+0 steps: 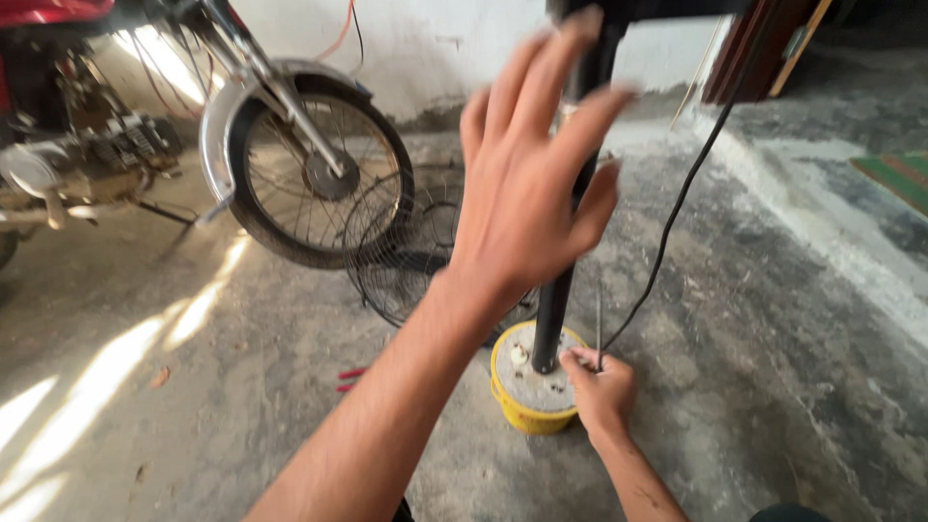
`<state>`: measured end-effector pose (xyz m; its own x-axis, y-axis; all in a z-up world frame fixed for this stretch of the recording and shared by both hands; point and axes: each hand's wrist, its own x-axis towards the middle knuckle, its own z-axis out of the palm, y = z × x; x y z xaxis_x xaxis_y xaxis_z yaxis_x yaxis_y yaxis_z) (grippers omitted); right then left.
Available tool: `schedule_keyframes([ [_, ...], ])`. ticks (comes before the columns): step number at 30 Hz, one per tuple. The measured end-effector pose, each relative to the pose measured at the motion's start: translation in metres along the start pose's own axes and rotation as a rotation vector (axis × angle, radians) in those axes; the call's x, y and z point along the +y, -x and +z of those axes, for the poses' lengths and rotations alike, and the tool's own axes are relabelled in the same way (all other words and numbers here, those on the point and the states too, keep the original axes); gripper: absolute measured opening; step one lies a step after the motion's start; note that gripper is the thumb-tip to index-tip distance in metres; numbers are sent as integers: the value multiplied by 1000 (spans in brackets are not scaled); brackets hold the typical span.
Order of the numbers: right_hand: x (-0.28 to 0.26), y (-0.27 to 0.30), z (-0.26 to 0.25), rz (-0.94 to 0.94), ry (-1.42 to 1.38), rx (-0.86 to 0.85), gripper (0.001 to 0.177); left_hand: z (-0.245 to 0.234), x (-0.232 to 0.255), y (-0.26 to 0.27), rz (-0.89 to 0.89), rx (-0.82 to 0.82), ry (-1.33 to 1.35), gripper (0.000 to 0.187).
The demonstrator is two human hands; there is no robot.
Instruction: The person uses a screwdriver to loosen and remove screws from the rear housing of a standing electric fan. They detach the motor housing from the stand, exposing the fan motor and internal components, then reattach the housing and tighten the screws.
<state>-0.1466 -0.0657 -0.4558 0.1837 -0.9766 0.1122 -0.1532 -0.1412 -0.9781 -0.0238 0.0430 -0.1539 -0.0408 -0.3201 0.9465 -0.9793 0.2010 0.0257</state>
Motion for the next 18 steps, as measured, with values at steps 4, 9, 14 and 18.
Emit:
schedule_keyframes([
  [4, 63, 6, 6, 74, 253, -20, 29, 1, 3, 69, -177, -160, 78, 50],
  [9, 95, 6, 10, 17, 390, -42, 32, 10, -6, 133, -278, -409, 72, 41],
  [14, 95, 6, 16, 23, 373, -56, 33, 22, -23, 159, -420, -549, 130, 40],
  [18, 91, 8, 15, 55, 443, -74, 29, 25, -30, 167, -496, -625, 120, 36],
])
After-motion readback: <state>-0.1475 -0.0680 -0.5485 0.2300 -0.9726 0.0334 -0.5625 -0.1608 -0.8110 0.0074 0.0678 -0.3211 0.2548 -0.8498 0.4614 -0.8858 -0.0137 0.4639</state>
